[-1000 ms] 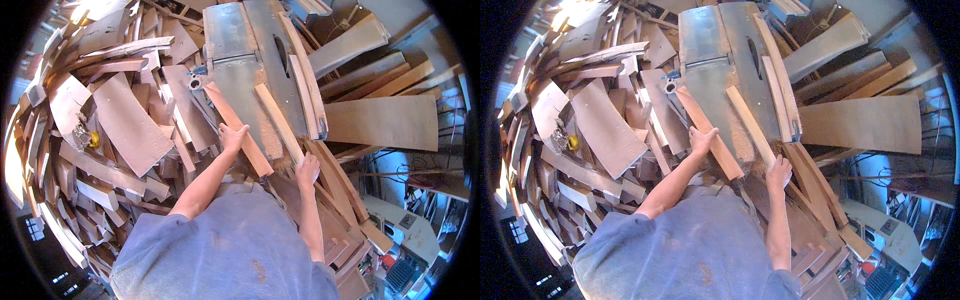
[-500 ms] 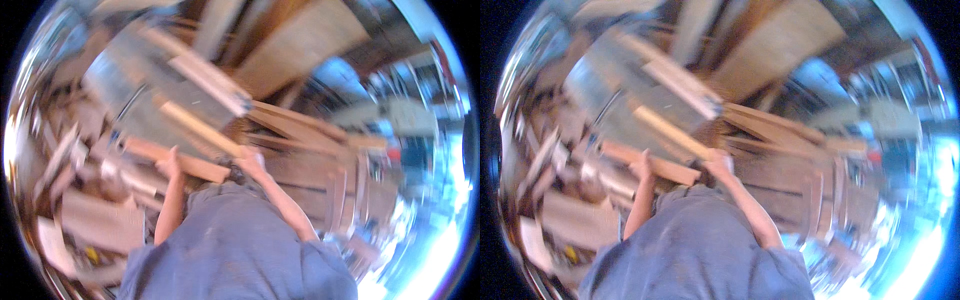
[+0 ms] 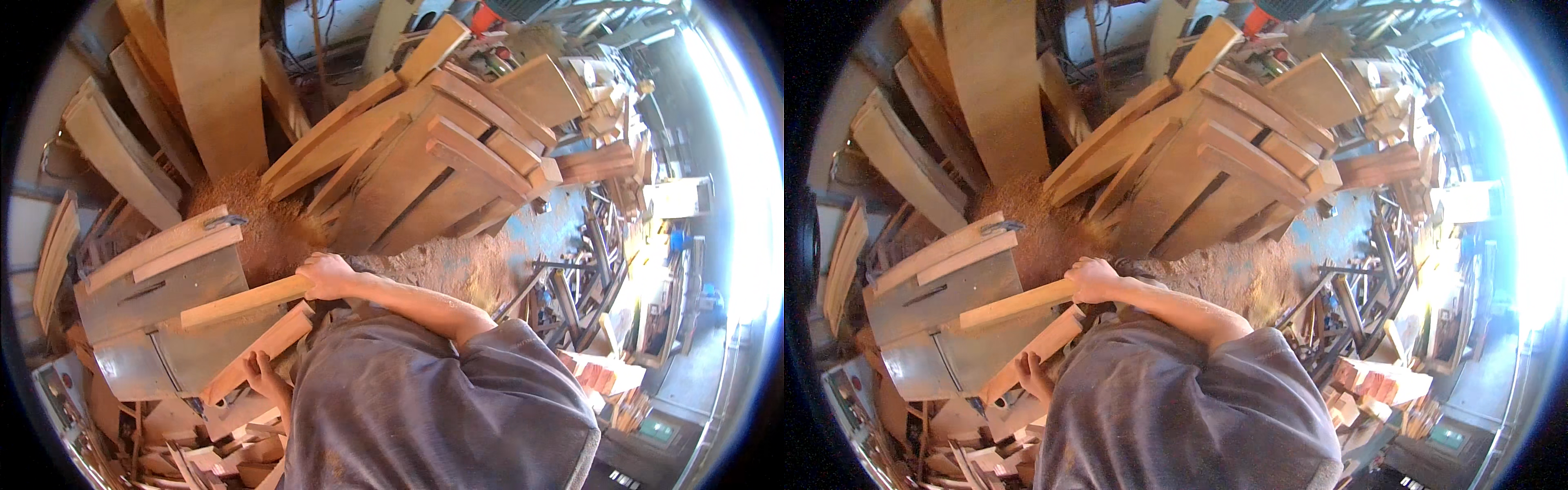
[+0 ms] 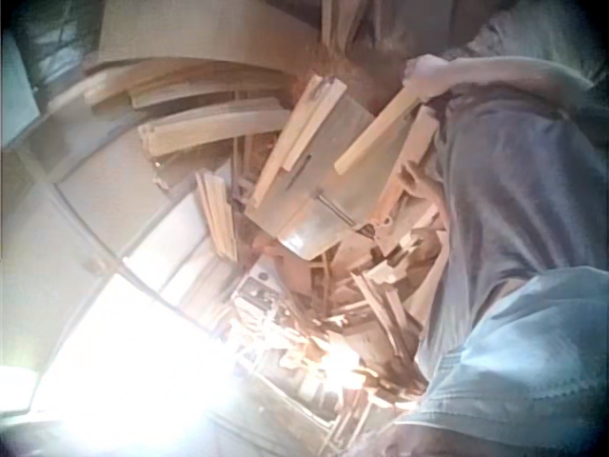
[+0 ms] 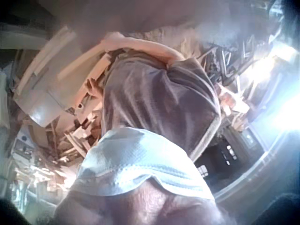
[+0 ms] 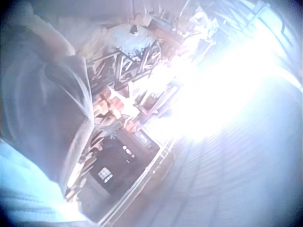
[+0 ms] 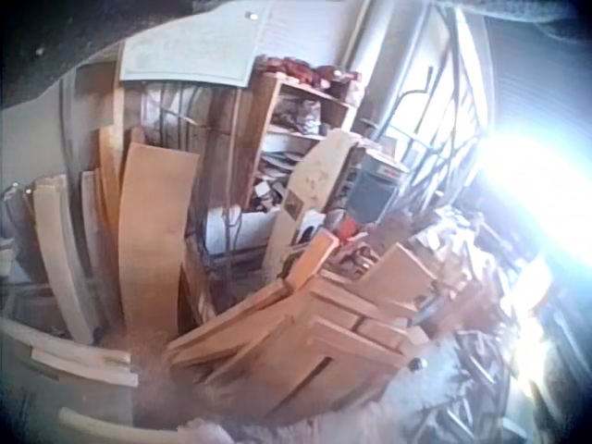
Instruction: The person uses a table saw to cut long wooden planks into smaller pieces. They feed the wood through the saw blade one at a time, guiding it with both hands, and then stack the cut pieces on a nearby workbench. The process is repeated for several different planks throughout the video.
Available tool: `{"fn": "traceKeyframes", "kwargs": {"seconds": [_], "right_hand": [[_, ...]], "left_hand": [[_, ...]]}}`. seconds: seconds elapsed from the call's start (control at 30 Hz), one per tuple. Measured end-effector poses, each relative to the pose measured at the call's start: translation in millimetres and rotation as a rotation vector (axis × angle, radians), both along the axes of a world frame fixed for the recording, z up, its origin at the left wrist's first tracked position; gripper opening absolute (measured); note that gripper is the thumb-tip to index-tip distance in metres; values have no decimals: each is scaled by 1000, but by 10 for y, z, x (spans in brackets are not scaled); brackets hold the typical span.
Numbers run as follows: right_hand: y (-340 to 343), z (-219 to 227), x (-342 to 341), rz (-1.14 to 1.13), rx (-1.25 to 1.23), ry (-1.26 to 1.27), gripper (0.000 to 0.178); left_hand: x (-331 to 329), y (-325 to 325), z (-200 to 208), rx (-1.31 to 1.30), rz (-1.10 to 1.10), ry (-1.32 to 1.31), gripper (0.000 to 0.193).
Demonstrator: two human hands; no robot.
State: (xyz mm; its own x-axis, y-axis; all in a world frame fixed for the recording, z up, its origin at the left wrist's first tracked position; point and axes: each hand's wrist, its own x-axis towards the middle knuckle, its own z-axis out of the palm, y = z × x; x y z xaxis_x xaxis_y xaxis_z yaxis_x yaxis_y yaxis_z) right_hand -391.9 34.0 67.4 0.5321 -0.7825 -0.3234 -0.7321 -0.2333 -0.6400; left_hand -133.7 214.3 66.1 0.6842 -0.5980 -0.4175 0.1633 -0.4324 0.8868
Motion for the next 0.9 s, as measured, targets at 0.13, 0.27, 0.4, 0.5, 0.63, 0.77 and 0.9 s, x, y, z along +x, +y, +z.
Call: {"fn": "traceKeyframes", "kwargs": {"seconds": [0.13,0.27,0.4,0.5,0.63,0.77,0.9], "right_hand": [[134,109,-618,-176,-41,-121,60],[269,354,-1393,-461,-164,-128,60],[334,501,-2195,-868,-329,26,61],[273,577,-3046,-1048,-495,97,64],[57,949,-3972,-1177,-640,415,60],[119,1074,-4587,-1228,-618,290,65],[181,884,-4334,-1146,-631,86,68]], "left_hand": [[-192,-452,178,49,-356,-38,33],[-346,-657,-56,61,-450,-95,27],[-576,-732,7,78,-523,-103,26],[-677,-773,64,90,-598,-107,25],[-722,-750,17,79,-595,-131,25],[-900,-774,189,81,-583,-157,30],[-1055,-781,181,54,-522,-150,32]]}}
